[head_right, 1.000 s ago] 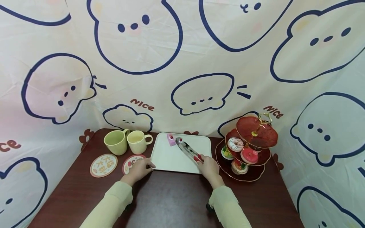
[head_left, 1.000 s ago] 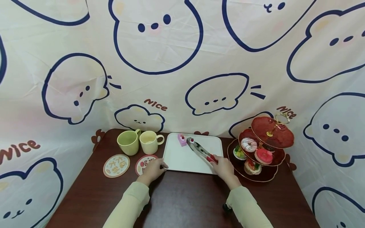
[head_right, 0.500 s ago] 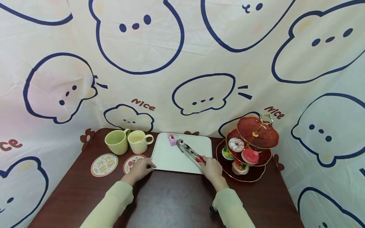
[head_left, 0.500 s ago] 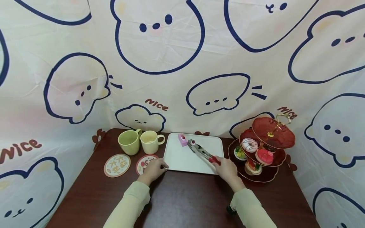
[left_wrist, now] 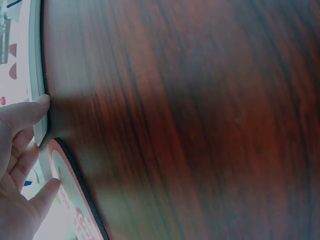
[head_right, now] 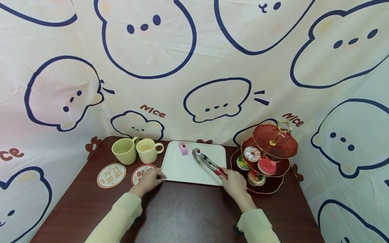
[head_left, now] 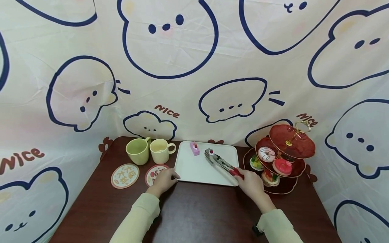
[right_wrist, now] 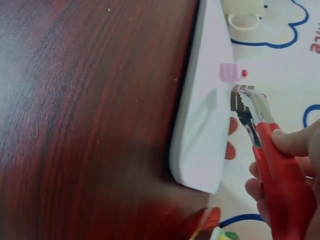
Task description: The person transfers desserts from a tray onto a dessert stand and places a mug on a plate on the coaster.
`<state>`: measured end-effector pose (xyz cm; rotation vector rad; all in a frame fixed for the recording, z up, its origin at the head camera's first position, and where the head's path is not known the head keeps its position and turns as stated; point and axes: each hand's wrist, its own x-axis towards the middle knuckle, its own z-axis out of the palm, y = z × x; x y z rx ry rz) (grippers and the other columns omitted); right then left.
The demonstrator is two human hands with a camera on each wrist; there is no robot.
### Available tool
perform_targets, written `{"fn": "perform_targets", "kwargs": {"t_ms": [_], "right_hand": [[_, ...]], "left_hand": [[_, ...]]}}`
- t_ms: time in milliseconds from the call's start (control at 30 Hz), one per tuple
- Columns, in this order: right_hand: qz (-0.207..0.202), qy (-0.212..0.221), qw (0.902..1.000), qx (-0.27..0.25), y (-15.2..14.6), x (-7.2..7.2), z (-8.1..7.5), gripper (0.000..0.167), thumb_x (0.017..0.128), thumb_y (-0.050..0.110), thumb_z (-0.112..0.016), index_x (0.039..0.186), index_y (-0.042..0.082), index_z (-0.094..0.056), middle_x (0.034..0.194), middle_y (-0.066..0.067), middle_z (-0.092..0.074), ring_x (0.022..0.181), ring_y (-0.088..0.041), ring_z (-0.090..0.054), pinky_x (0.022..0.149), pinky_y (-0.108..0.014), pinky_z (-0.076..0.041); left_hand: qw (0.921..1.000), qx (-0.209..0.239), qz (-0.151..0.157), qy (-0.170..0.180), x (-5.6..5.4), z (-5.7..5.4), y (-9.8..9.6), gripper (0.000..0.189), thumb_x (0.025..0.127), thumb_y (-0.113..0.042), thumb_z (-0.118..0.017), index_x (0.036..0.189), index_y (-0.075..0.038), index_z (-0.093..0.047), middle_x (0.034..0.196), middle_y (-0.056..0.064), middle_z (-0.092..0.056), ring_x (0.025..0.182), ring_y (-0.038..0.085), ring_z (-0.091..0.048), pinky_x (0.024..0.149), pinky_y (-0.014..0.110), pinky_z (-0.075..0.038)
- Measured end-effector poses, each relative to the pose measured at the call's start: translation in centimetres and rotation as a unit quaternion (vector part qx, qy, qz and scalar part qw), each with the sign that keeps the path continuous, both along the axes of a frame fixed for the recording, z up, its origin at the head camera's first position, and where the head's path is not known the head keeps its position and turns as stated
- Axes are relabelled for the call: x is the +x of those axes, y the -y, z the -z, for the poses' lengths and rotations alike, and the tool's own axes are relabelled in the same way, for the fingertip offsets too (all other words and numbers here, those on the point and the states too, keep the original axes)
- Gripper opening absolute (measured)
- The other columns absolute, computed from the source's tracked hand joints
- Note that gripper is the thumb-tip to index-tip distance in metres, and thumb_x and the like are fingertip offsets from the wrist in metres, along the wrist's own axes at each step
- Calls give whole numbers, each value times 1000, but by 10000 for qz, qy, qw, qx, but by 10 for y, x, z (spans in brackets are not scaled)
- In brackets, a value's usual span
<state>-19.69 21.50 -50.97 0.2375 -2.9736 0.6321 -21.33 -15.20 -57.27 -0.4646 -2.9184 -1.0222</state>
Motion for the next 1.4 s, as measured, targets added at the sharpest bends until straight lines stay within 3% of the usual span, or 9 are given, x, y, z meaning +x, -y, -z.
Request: {"fn": "perform_targets", "kwargs": {"t_ms": [267, 333, 500, 567, 733, 933, 1000, 1200, 1400], "right_hand": [[69, -465, 9988, -156, -13, 17, -21, 42, 93, 19, -77, 129, 1, -70, 117, -23, -71, 76, -30, -64, 59, -44, -51], [94, -541, 9982, -241, -15, 21, -29, 42, 93, 18, -77, 130, 1, -70, 119, -24, -70, 78, -31, -64, 61, -45, -53], [103, -926, 9953, -263, -21, 33, -49, 42, 91, 16, -78, 129, 0, -69, 119, -25, -70, 95, -40, -69, 80, -61, -54], [94, -1102, 9935, -256, -24, 36, -57, 43, 90, 15, -79, 129, -1, -69, 118, -26, -70, 89, -39, -69, 78, -61, -54], [83, -1628, 9862, -279, -30, 47, -76, 44, 87, 12, -82, 127, -1, -70, 113, -27, -71, 79, -38, -67, 67, -57, -56], [92, -2288, 9728, -349, -40, 58, -97, 45, 81, 9, -85, 123, -4, -72, 110, -30, -70, 91, -48, -69, 72, -65, -55], [140, -2391, 9702, -354, -43, 61, -103, 47, 80, 7, -86, 123, -5, -71, 111, -30, -70, 94, -48, -69, 73, -66, -54], [420, -2514, 9666, -286, -58, 70, -119, 50, 79, 6, -85, 126, -3, -70, 110, -31, -70, 73, -42, -64, 61, -59, -53], [877, -2512, 9637, -228, -78, 78, -133, 49, 83, 6, -82, 129, -2, -68, 115, -31, -69, 85, -48, -66, 69, -64, -51]], "left_hand": [[10000, -27, 20, -20, -2, 1, 1, 9, 83, 5, -78, 87, -3, -80, 119, 26, -70, 118, 41, -64, 100, 53, -50], [10000, -19, 11, -1, -2, 1, 1, 9, 83, 5, -78, 88, -3, -80, 119, 26, -70, 119, 40, -64, 100, 53, -50], [10000, -54, 50, -18, -2, 1, 1, 9, 83, 5, -78, 88, -2, -80, 119, 27, -70, 118, 42, -64, 100, 54, -50], [10000, -60, 55, -28, -2, 1, 0, 9, 83, 5, -78, 88, -2, -79, 119, 27, -69, 117, 42, -64, 99, 55, -50], [10000, -4, -16, 41, -2, 2, 0, 9, 83, 5, -78, 88, -2, -80, 120, 26, -69, 119, 41, -63, 101, 53, -50], [10000, -11, -14, 23, -2, 2, 0, 9, 83, 5, -78, 87, -3, -80, 120, 27, -69, 119, 41, -64, 100, 53, -50], [10000, -23, -5, 6, -2, 1, 0, 10, 82, 5, -79, 87, -3, -80, 119, 27, -69, 118, 41, -64, 100, 53, -50], [10000, -50, -14, 11, -2, 3, 0, 9, 82, 5, -79, 87, -3, -80, 118, 26, -70, 118, 41, -64, 101, 53, -50], [10000, -40, -30, 78, -3, 2, 0, 9, 83, 5, -79, 87, -4, -80, 119, 25, -70, 119, 40, -63, 101, 53, -50]]}}
